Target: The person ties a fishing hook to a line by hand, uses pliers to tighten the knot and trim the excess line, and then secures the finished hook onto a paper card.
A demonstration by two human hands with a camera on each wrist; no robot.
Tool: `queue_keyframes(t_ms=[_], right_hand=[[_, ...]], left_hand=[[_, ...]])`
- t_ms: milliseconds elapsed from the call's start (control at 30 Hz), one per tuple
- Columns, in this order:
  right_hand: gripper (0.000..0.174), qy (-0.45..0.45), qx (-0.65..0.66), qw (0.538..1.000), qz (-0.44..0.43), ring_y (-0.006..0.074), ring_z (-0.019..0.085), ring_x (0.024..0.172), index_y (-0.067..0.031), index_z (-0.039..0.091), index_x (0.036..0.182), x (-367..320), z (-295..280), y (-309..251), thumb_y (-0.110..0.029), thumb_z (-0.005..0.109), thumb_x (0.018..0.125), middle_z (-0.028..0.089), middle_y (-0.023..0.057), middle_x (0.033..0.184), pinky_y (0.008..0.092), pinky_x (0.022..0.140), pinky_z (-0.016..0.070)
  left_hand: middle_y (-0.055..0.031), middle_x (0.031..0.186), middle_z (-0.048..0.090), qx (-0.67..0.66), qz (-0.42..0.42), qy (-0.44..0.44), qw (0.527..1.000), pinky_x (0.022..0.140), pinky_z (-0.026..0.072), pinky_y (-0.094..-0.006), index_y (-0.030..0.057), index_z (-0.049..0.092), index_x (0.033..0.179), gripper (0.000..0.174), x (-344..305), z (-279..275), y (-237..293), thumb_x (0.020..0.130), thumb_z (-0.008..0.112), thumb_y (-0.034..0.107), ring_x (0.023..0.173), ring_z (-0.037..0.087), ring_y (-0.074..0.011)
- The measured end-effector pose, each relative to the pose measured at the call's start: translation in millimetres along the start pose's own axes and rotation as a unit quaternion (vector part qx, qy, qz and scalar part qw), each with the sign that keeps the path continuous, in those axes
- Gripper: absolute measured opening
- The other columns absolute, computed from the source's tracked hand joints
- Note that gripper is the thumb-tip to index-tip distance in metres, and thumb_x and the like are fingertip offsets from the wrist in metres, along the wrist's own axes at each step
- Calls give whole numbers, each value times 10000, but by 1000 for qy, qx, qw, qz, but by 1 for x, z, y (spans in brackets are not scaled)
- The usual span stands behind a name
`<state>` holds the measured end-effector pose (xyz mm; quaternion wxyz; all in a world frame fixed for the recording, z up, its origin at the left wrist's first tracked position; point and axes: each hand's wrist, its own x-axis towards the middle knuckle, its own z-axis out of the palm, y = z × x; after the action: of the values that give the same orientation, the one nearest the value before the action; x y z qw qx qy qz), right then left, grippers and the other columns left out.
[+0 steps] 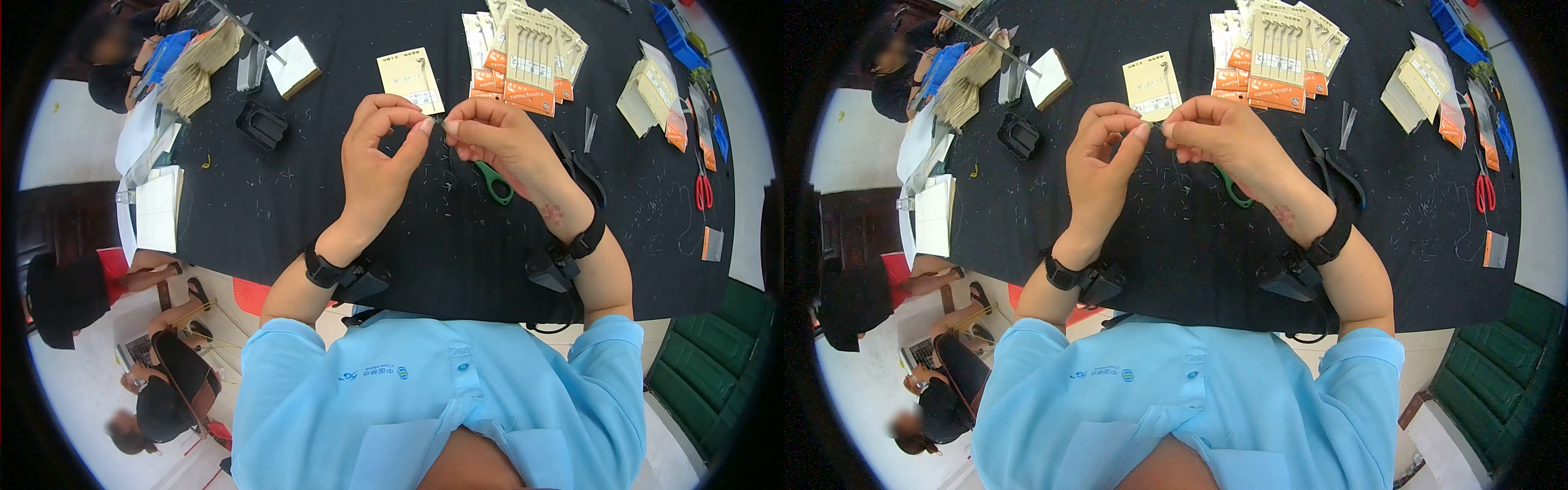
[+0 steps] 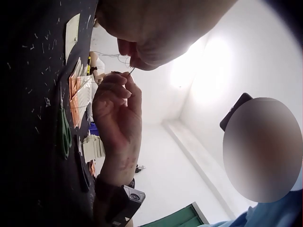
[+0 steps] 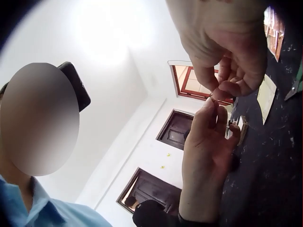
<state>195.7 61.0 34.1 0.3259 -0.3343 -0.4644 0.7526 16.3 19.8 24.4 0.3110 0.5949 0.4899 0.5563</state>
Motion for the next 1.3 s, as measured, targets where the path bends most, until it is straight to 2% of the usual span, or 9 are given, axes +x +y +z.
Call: queue_keyframes(t_ms=[133, 467, 667, 1167, 1300], right_hand=[[173, 11, -70, 997, -31, 70, 584, 712, -17, 613, 946, 0, 3, 0, -162, 646, 857, 619, 22, 784, 198, 671, 469], [122, 37, -139, 984, -108, 71, 602, 687, -9, 602, 896, 1, 6, 3, -109, 653, 848, 618, 20, 758, 195, 614, 477], [112, 64, -196, 967, -148, 66, 584, 676, -9, 607, 874, 0, 8, 6, -104, 652, 836, 608, 13, 747, 196, 615, 472], [105, 95, -259, 941, -198, 77, 573, 647, -9, 623, 828, 0, 10, 6, -108, 652, 811, 612, 26, 718, 204, 607, 466], [108, 103, -242, 941, -215, 84, 585, 655, -7, 625, 836, 2, 11, 10, -109, 653, 814, 617, 33, 728, 207, 615, 475]], left_hand=[[-29, 945, 585, -10, -42, 1, 999, 705, 393, -242, 34, 652, 856, 87, 0, -2, -1, 804, 665, 102, 836, 551, -112], [-25, 945, 587, -40, -43, 9, 998, 697, 387, -237, 32, 653, 863, 93, -1, 0, -1, 813, 666, 110, 817, 541, -96], [-44, 943, 582, -41, -45, 8, 998, 744, 429, -248, 15, 648, 860, 90, -2, 2, 1, 812, 663, 90, 850, 560, -116], [-50, 922, 582, -36, -43, 6, 998, 785, 434, -261, 9, 640, 858, 88, -3, 2, 1, 812, 657, 82, 865, 565, -130], [-21, 925, 586, -39, -67, 9, 997, 727, 410, -250, 27, 650, 860, 84, -3, 2, -1, 814, 658, 96, 848, 548, -105]])
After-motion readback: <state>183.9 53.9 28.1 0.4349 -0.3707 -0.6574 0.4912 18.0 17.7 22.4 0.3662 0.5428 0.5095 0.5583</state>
